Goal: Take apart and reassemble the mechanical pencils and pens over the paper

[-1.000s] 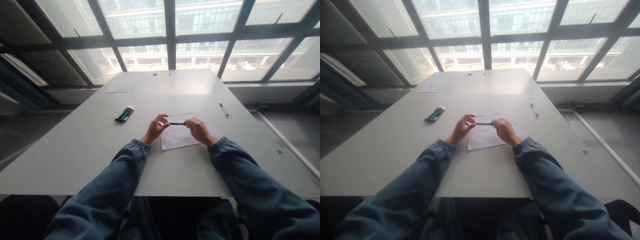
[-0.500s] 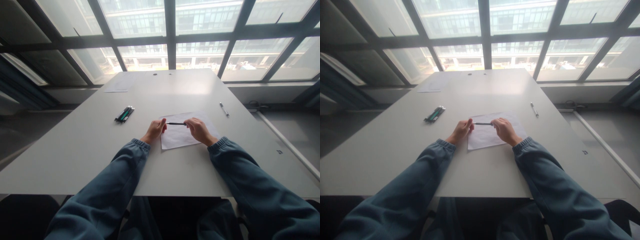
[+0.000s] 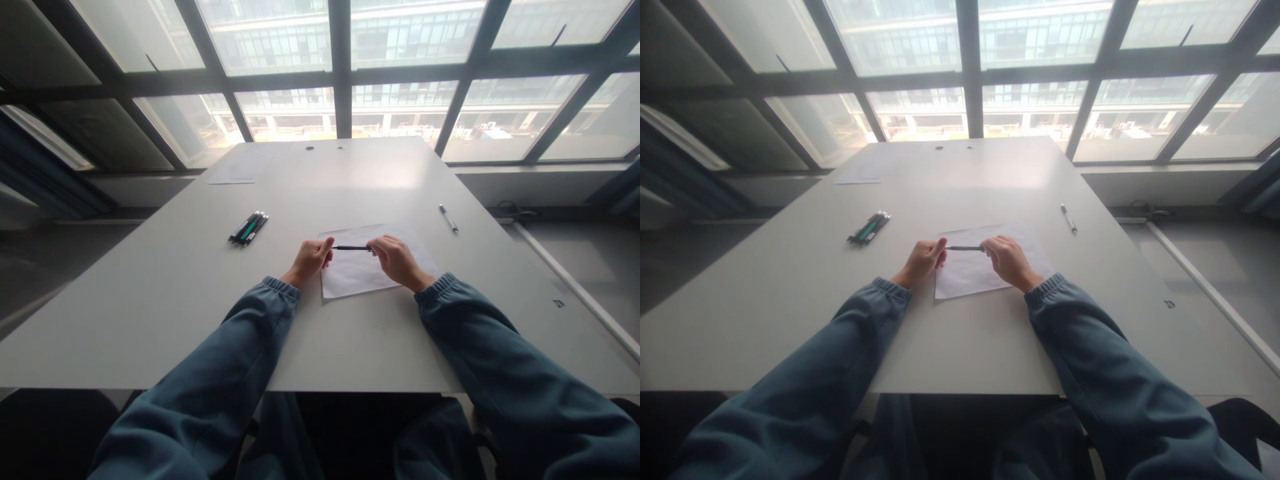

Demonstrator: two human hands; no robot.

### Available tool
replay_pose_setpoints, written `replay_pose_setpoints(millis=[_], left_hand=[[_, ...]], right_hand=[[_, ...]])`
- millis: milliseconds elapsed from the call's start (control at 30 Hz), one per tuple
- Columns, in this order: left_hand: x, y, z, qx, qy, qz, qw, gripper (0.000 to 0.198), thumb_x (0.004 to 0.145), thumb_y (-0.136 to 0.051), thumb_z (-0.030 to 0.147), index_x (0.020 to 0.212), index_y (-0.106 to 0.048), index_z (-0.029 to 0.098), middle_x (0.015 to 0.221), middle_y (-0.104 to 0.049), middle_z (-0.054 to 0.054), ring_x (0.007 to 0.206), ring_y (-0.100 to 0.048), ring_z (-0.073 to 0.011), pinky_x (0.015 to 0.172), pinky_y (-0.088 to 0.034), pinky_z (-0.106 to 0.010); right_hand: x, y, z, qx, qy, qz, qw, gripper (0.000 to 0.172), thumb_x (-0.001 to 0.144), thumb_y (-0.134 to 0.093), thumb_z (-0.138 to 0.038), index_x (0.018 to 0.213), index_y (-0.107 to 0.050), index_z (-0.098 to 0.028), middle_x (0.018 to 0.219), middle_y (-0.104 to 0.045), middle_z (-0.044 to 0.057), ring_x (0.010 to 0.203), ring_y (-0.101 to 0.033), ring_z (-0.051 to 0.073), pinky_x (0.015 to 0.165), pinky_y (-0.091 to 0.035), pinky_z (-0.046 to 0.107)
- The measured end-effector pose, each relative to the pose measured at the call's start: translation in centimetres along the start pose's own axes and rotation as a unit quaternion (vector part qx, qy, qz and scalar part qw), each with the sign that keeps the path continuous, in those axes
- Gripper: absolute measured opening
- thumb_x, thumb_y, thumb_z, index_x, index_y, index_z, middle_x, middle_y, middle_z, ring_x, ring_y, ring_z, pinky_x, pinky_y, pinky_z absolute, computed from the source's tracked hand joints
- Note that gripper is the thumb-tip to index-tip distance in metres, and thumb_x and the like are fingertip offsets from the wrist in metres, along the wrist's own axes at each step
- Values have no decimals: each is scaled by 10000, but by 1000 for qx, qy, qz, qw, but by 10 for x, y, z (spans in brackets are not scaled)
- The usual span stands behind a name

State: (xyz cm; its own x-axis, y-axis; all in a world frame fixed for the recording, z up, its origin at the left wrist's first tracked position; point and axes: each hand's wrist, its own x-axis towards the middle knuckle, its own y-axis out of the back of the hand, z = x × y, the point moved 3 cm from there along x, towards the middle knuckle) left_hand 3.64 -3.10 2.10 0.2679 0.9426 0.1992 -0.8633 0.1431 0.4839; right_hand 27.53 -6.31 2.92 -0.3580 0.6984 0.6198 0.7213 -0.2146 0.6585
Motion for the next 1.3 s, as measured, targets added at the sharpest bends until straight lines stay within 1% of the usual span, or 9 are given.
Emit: replay_pose_setpoints(millis=[267,400,567,733,867,933,1033,1133,1300], left_hand=[[0,-1,1,-31,-10,3,999,650,909,-521,696,539,-580,165,413,-511,5,397,-510,-113,476,-407,-233],[0,0,3,-27,-32,6,999,603,927,-541,642,564,-586,162,439,-526,9,425,-520,-109,502,-421,-230],[-1,3,8,10,-70,16,997,506,947,-568,552,639,-632,155,529,-617,-11,510,-561,-114,571,-449,-232],[-1,2,9,-18,-72,10,997,422,924,-607,540,763,-649,152,660,-683,-33,502,-570,-109,518,-455,-231],[0,1,8,-28,-76,16,997,368,890,-662,523,849,-658,157,746,-725,-55,499,-564,-108,489,-449,-233],[0,1,8,-26,-77,21,996,344,883,-675,502,864,-663,159,754,-737,-58,486,-546,-105,484,-438,-236],[0,2,8,4,-83,35,996,299,873,-689,460,871,-691,161,757,-754,-59,507,-529,-110,511,-437,-245],[0,4,9,33,-99,50,993,256,852,-710,420,867,-721,165,754,-759,-58,574,-554,-131,570,-456,-260],[-1,6,9,27,-115,55,991,255,838,-726,413,858,-734,159,709,-738,-58,599,-580,-151,594,-456,-274]], right_hand=[[-1,-1,2,0,-6,-7,1000,238,956,-474,-101,922,-685,-205,776,-668,45,781,-596,210,771,-460,324],[-1,-1,3,1,-8,-6,1000,233,957,-478,-107,917,-685,-206,776,-667,46,781,-595,209,770,-458,322],[-2,-2,5,4,-10,-6,1000,237,954,-474,-99,925,-684,-203,778,-663,45,780,-593,208,767,-455,318],[-2,-2,6,4,-8,-1,1000,234,954,-472,-98,927,-682,-199,765,-662,43,771,-594,208,765,-459,320],[-1,-1,6,4,-11,-1,1000,228,953,-479,-104,919,-682,-203,768,-663,45,770,-595,209,765,-462,321],[-1,-1,5,3,-10,0,1000,227,955,-477,-108,919,-681,-201,764,-660,45,765,-594,208,761,-461,320],[-1,-1,5,2,-10,-1,1000,227,958,-475,-114,930,-683,-202,746,-648,41,751,-588,205,751,-457,317],[-1,-1,4,2,-15,-1,1000,223,961,-477,-129,937,-686,-203,728,-637,37,723,-578,200,730,-450,313],[0,-1,3,23,-37,-2,999,230,980,-462,-171,924,-684,-198,710,-619,27,687,-568,186,710,-441,302]])
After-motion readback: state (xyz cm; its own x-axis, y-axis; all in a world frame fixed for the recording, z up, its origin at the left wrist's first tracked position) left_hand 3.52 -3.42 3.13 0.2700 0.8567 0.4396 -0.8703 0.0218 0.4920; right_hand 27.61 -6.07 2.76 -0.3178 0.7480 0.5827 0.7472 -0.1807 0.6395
